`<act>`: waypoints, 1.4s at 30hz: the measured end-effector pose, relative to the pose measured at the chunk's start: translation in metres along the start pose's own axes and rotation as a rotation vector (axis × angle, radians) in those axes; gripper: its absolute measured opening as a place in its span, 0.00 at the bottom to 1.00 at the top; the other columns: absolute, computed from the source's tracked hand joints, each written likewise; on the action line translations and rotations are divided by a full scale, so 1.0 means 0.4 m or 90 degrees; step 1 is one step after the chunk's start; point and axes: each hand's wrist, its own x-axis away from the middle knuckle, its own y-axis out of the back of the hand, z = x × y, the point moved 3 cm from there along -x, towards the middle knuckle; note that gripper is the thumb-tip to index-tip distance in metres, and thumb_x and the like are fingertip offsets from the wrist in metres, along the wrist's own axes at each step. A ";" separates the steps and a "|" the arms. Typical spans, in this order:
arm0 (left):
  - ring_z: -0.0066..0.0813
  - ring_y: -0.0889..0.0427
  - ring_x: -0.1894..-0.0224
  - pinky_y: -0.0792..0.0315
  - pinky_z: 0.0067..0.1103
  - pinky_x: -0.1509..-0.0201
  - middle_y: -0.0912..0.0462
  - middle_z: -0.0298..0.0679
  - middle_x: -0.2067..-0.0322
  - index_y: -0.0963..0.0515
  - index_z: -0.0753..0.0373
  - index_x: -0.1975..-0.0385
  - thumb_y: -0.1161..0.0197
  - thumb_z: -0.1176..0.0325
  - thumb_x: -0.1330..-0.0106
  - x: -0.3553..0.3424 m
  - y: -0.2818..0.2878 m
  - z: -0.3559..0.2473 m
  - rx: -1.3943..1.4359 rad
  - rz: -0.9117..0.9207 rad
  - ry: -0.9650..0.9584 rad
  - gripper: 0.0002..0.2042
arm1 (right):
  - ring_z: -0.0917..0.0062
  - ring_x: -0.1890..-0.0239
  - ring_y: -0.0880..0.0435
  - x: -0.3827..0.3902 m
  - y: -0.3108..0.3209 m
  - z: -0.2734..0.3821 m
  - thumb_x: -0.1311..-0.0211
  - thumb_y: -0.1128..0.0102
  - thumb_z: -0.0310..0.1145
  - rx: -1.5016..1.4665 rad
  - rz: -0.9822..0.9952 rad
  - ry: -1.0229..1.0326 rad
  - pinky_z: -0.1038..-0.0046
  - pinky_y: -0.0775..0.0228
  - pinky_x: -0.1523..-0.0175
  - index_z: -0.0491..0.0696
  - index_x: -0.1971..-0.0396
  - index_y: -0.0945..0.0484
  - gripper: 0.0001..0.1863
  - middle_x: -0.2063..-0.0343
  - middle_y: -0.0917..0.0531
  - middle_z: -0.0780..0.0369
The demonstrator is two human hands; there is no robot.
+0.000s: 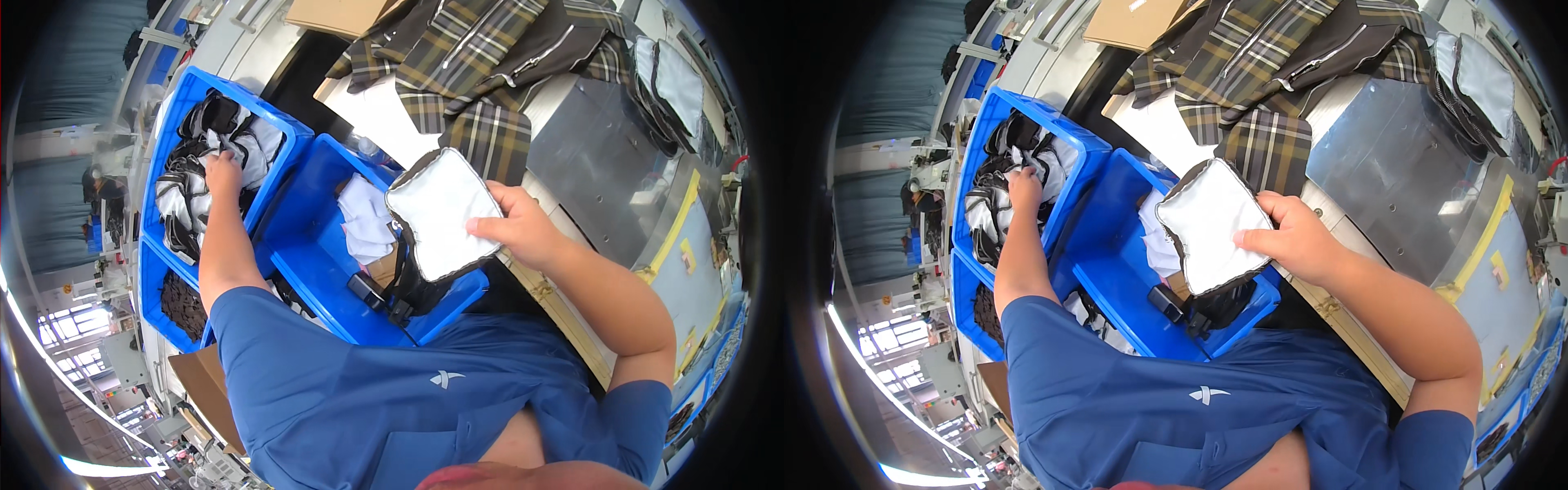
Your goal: The person sorts small fabric pouches with zippers from a blue bin onto a workbench in a factory setting. They pick up pouches, inspect them, and place them into a growing stack, occasionally handling plaid fabric pieces nearby.
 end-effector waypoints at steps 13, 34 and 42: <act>0.54 0.19 0.54 0.25 0.41 0.50 0.19 0.55 0.60 0.19 0.70 0.65 0.50 0.62 0.29 -0.031 -0.036 0.029 -0.149 -0.072 0.048 0.17 | 0.82 0.61 0.20 0.002 0.001 0.008 0.40 0.32 0.32 0.020 0.018 0.002 0.77 0.27 0.55 0.38 0.59 0.20 0.14 0.64 0.17 0.63; 0.58 0.21 0.46 0.22 0.40 0.47 0.27 0.57 0.49 0.25 0.70 0.69 0.26 0.57 0.42 0.451 0.706 -0.975 0.602 -0.156 -0.794 0.20 | 0.77 0.62 0.22 0.204 0.104 0.187 0.33 0.43 0.33 -0.071 -0.255 0.233 0.71 0.30 0.55 0.37 0.54 0.21 0.15 0.65 0.16 0.60; 0.55 0.20 0.50 0.25 0.42 0.46 0.24 0.55 0.52 0.27 0.68 0.64 0.35 0.77 0.54 0.529 0.745 -1.197 0.520 -0.301 -0.854 0.16 | 0.73 0.53 0.19 0.372 0.212 0.153 0.33 0.43 0.29 -0.302 -0.307 0.281 0.69 0.27 0.47 0.36 0.47 0.27 0.18 0.54 0.19 0.57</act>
